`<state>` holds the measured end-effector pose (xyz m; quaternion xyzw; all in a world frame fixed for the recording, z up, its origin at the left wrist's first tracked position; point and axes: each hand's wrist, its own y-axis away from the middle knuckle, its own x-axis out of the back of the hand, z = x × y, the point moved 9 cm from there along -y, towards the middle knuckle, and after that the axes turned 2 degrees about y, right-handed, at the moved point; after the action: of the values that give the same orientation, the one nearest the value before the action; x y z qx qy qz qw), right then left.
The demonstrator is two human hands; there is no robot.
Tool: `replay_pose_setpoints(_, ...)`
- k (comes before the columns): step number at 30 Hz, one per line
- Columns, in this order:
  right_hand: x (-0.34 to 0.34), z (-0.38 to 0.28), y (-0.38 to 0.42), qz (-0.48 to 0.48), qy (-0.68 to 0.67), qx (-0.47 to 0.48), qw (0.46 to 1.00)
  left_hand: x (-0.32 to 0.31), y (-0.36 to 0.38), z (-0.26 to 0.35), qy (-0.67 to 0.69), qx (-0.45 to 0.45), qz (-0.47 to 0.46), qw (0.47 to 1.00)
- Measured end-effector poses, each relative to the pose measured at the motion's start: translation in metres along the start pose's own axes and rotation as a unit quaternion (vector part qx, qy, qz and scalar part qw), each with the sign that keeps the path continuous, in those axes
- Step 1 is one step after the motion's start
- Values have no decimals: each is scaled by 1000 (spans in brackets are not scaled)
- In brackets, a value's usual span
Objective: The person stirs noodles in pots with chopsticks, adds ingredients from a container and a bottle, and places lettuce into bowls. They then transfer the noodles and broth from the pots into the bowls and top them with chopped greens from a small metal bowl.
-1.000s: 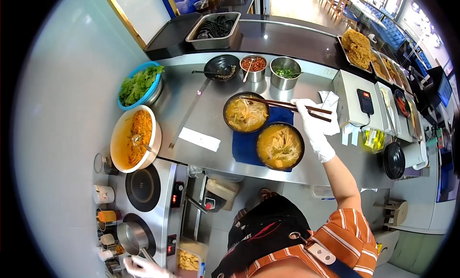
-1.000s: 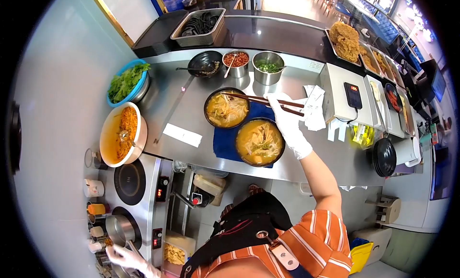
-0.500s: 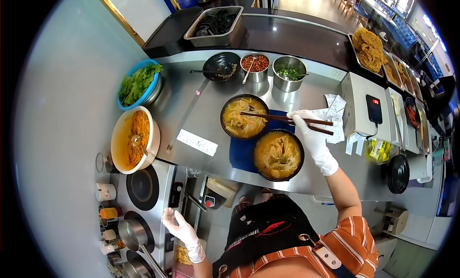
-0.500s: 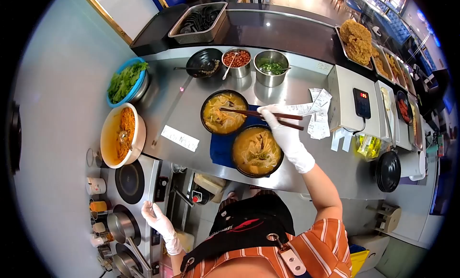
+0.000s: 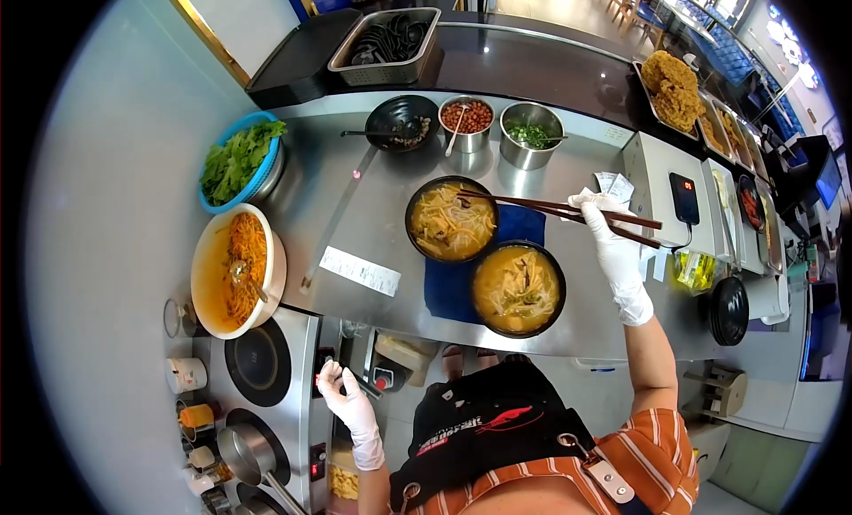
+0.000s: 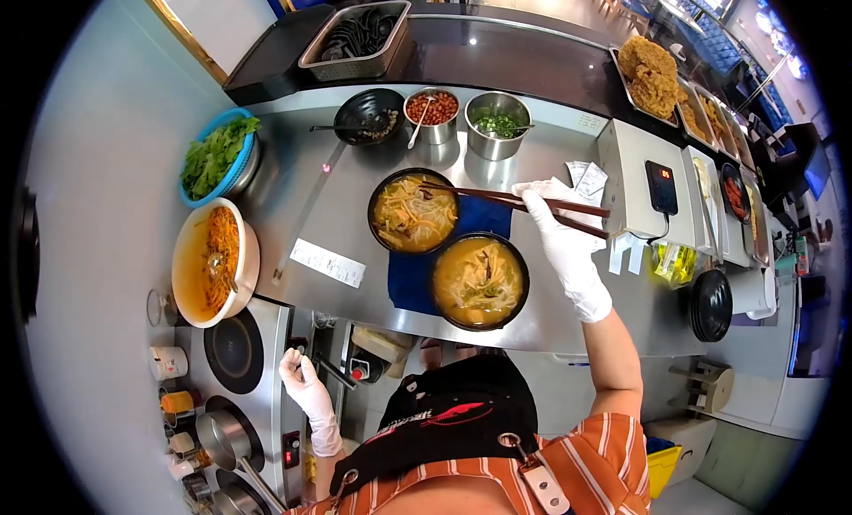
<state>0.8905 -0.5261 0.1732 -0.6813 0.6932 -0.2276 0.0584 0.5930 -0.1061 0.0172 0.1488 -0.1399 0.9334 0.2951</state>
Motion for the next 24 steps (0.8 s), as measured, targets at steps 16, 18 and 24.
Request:
replay_pose_setpoints(16, -7, -42, 33, -74, 58, -19, 995, -24, -27, -14, 3, 11, -66, 998)
replay_pose_setpoints(18, -14, -33, 35, -82, 67, -12, 994, -28, -28, -12, 1, 6, -72, 997)
replay_pose_setpoints(24, 0, -48, 37, -30, 67, -25, 997, -27, -26, -11, -6, -3, -84, 996)
